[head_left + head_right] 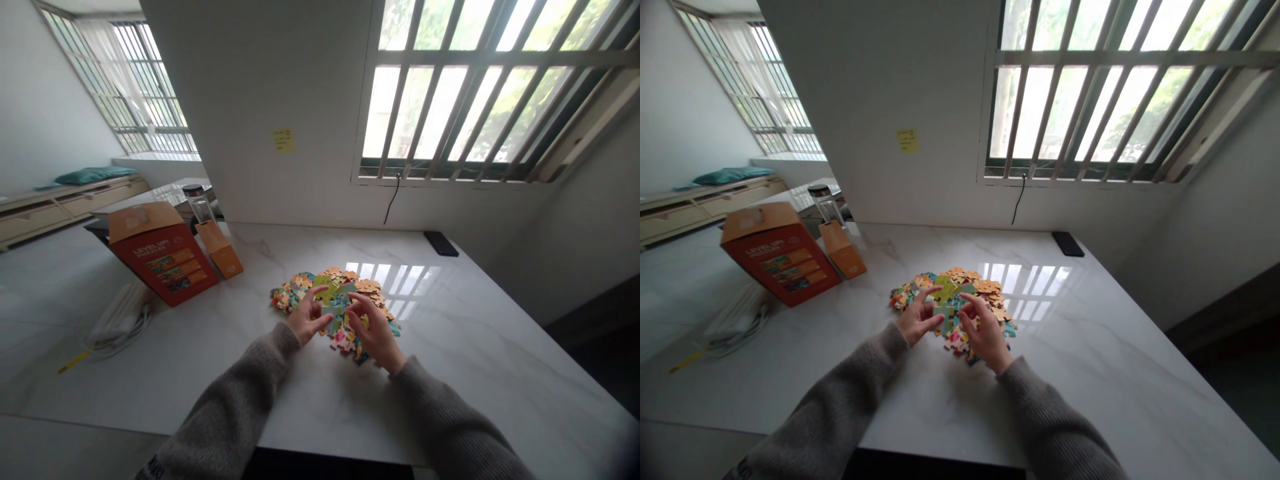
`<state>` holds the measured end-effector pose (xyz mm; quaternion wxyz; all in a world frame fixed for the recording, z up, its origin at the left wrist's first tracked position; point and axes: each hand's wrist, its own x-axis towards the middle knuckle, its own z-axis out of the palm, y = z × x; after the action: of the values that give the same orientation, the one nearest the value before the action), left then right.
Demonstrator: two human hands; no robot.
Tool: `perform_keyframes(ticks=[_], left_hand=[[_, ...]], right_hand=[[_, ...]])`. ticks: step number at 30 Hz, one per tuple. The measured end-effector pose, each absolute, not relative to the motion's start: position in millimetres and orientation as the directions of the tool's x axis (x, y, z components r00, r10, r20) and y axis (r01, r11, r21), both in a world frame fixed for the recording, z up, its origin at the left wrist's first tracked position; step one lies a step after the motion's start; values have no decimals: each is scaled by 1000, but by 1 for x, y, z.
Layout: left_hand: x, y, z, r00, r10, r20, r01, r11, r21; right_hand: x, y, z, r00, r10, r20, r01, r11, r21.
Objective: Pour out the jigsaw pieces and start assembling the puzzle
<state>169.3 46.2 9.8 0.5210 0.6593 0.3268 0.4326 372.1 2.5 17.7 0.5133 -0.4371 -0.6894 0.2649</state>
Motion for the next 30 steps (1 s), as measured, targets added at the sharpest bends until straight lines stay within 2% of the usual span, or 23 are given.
perform_keyframes(ticks=[3,5,8,11,15,18,20,21,23,25,27,30], left_hand=[[131,54,13,263,939,220,32,-237,971],[89,60,11,63,976,208,142,-215,966],[20,66,1,-200,958,206,320,-135,938],[-34,68,-8,-335,894,297,607,-37,794],[-61,65,-7,-394,853,343,841,184,509],[-50,63,1,-358,846,396,921,250,297],[-28,62,6,-281,858,429,948,180,262],[-12,62,8,-192,878,439,959,73,272],[25,62,12,95,894,438,922,-245,300],[64,62,14,359,822,442,818,-505,276],[95,65,15,496,761,417,758,-614,218],[117,71,14,543,760,357,761,-625,173]], right_hand=[[380,4,21,-30,874,485,376,460,-805],[384,5,22,-21,874,485,402,452,-796],[386,4,23,-47,872,487,421,459,-782],[383,3,21,-88,867,491,449,475,-757],[380,2,20,-124,868,480,465,479,-745],[380,2,21,-126,870,476,470,475,-744],[380,2,21,-132,871,472,476,474,-741],[380,2,21,-136,871,472,478,475,-738],[379,2,20,-151,865,479,485,487,-726],[377,1,19,-170,856,488,496,503,-708],[375,0,19,-189,853,486,504,510,-698],[374,0,19,-202,853,481,510,511,-692]])
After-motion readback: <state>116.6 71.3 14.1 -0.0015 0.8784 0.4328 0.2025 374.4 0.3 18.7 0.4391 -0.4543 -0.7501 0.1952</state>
